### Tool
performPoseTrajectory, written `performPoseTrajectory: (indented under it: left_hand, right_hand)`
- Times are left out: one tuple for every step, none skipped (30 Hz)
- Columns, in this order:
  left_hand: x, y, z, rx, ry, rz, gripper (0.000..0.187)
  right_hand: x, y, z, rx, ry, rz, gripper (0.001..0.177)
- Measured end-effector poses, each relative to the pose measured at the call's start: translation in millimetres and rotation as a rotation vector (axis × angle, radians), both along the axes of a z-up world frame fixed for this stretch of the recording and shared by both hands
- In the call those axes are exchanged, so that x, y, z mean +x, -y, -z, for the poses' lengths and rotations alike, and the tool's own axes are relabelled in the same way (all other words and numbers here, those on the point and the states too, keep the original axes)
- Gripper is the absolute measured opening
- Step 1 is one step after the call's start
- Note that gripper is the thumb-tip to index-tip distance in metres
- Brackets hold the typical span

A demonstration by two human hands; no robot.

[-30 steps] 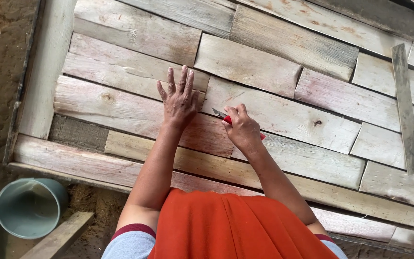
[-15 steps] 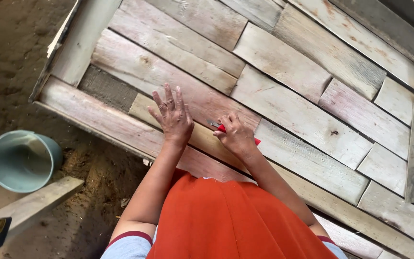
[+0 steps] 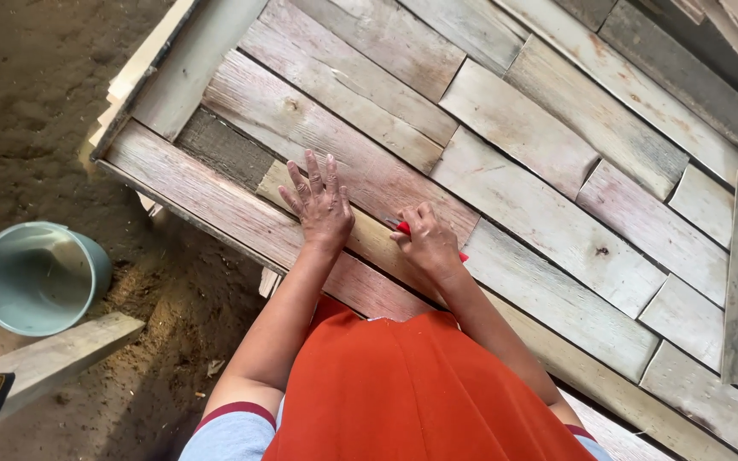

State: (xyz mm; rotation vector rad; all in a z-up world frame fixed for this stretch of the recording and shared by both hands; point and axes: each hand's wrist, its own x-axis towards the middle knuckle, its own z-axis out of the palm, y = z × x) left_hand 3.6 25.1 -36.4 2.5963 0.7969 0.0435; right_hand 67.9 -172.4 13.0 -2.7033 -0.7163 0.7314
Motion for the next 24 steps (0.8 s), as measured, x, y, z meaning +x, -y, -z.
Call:
performPoseTrajectory:
  left_hand:
    - [4.4,-3.9,-6.6,0.005,0.007,0.002,0.063]
    - [9.0,-7.8,-13.2,-0.009,0.003,0.024,0.062]
    - [14.4,-11.6,-19.9,-0.023,-0.001,0.046,0.06]
    - [22.0,-16.0,-13.4,-0.018,0.007,0.049,0.06]
    - [30.2,-20.5,-6.8,0.004,-0.004,0.105,0.06]
    - [39.0,-25.2,-0.2,0.026,-0.015,0.162,0.061]
    - [44.9,-27.3,-0.7,0.029,-0.007,0.166,0.061]
    - [51.4,-29.7,-0.8,0.047,-0.025,0.192,0.061]
    - [56.5,-30.6,-0.4,0.061,-0.047,0.218,0.061]
    - [61.0,-32.7,-0.3,0.062,-0.042,0.223,0.061]
    - [62.9,-33.4,1.0,0.091,-0.024,0.223,0.059]
    - [65.0,-34.1,3.1,0.121,-0.005,0.224,0.058]
    - [65.9,-34.4,3.8,0.113,-0.013,0.228,0.058]
    - [66.8,-34.8,4.9,0.122,0.005,0.221,0.058]
    - [67.7,-36.2,5.8,0.132,0.023,0.212,0.057]
    - [65.8,-35.4,8.5,0.126,0.015,0.216,0.057]
    - [66.0,-35.8,10.4,0.142,0.036,0.213,0.057]
    - [65.6,-36.0,12.0,0.158,0.057,0.21,0.057]
    - [65.7,-36.6,14.3,0.155,0.052,0.21,0.057]
    - [65.2,-37.0,16.2,0.169,0.084,0.213,0.057]
    - [65.8,-38.6,17.6,0.185,0.118,0.214,0.057]
    - [65.1,-38.1,18.4,0.184,0.116,0.212,0.057]
    - [65.5,-38.2,18.8,0.192,0.098,0.212,0.056]
    - [65.9,-38.1,19.1,0.201,0.08,0.212,0.055]
  right_hand:
    - [2.6,-4.0,-4.7,0.005,0.007,0.002,0.041]
    - [5.4,-8.2,-9.4,0.009,0.038,0.033,0.044]
    - [8.9,-12.2,-14.1,0.013,0.069,0.064,0.046]
    - [12.0,-13.7,-11.7,0.019,0.077,0.067,0.046]
    - [15.4,-15.4,-9.3,-0.016,0.125,0.076,0.051]
    - [19.4,-17.3,-6.6,-0.051,0.173,0.085,0.056]
    - [21.1,-18.5,-6.9,-0.048,0.18,0.09,0.056]
    - [23.4,-20.0,-6.8,-0.068,0.159,0.103,0.06]
    - [24.4,-20.2,-6.5,-0.091,0.134,0.118,0.064]
    - [26.5,-20.9,-8.5,-0.091,0.138,0.123,0.064]
    - [26.4,-20.4,-9.8,-0.07,0.138,0.113,0.065]
    - [26.5,-19.9,-10.2,-0.049,0.138,0.102,0.065]
    - [27.1,-19.5,-9.7,-0.057,0.13,0.106,0.065]
    - [27.7,-19.2,-8.8,-0.049,0.141,0.105,0.068]
    - [28.5,-19.8,-7.8,-0.039,0.153,0.103,0.07]
    - [26.5,-18.3,-7.4,-0.046,0.145,0.106,0.07]
    - [26.7,-17.9,-7.4,-0.027,0.166,0.099,0.07]
    - [26.4,-17.3,-7.8,-0.008,0.187,0.092,0.069]
    - [26.2,-16.4,-6.2,-0.011,0.183,0.091,0.069]
    - [25.5,-15.3,-4.9,-0.003,0.196,0.083,0.07]
    - [26.0,-15.3,-3.8,0.006,0.213,0.074,0.07]
    - [25.7,-14.9,-2.9,0.005,0.211,0.072,0.07]
    - [26.3,-15.0,-2.2,-0.005,0.203,0.079,0.07]
    - [26.8,-14.9,-1.7,-0.015,0.196,0.087,0.069]
